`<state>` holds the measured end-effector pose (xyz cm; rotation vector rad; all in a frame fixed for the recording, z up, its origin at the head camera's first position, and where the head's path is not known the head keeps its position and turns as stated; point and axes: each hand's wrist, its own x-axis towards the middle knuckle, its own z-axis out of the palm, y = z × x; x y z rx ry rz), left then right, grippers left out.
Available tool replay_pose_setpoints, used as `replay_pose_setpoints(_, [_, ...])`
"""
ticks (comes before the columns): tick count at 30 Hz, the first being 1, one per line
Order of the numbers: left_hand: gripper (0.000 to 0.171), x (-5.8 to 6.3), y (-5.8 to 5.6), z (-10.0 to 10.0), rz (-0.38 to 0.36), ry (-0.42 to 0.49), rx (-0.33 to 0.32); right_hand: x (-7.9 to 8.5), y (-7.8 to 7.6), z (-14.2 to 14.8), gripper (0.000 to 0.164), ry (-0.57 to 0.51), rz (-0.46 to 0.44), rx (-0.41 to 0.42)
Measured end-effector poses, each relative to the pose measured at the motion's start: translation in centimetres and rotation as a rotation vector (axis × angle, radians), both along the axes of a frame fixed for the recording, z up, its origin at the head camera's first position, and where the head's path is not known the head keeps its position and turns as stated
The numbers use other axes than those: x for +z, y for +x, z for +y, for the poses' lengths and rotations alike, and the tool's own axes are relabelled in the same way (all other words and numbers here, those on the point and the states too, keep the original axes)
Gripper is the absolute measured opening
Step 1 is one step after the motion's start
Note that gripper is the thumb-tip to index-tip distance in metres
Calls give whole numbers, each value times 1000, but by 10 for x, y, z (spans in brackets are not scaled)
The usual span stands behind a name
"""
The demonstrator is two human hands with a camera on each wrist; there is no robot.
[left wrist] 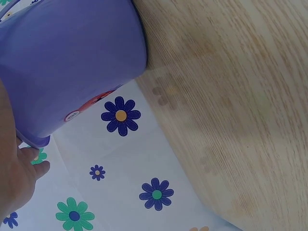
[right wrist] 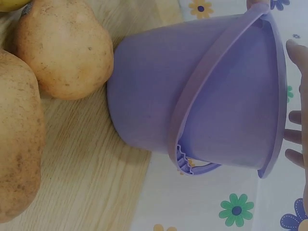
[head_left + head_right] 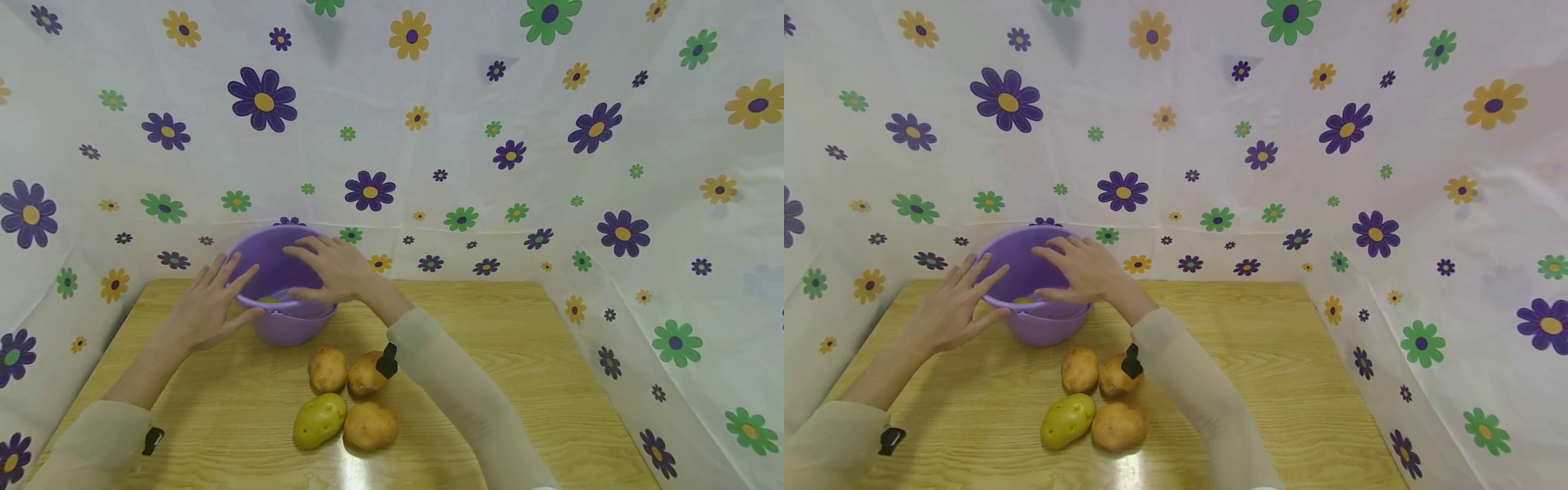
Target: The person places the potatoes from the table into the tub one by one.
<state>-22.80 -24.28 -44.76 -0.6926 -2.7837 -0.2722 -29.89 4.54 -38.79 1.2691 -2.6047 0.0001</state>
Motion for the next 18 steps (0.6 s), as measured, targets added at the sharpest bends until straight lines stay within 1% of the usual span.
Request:
replay_pose_setpoints(9, [85,-2,-1,-1,5,-2,8,-2,8,6,86,-22,63,37])
replay_pose_setpoints(15, [85,-1,-1,-1,13,-10,14,-1,13,12,89,-35,69,44])
replay_pose_setpoints(18, [85,0,0,0,12,-12,13,-3,16,16,90,-30,94,58])
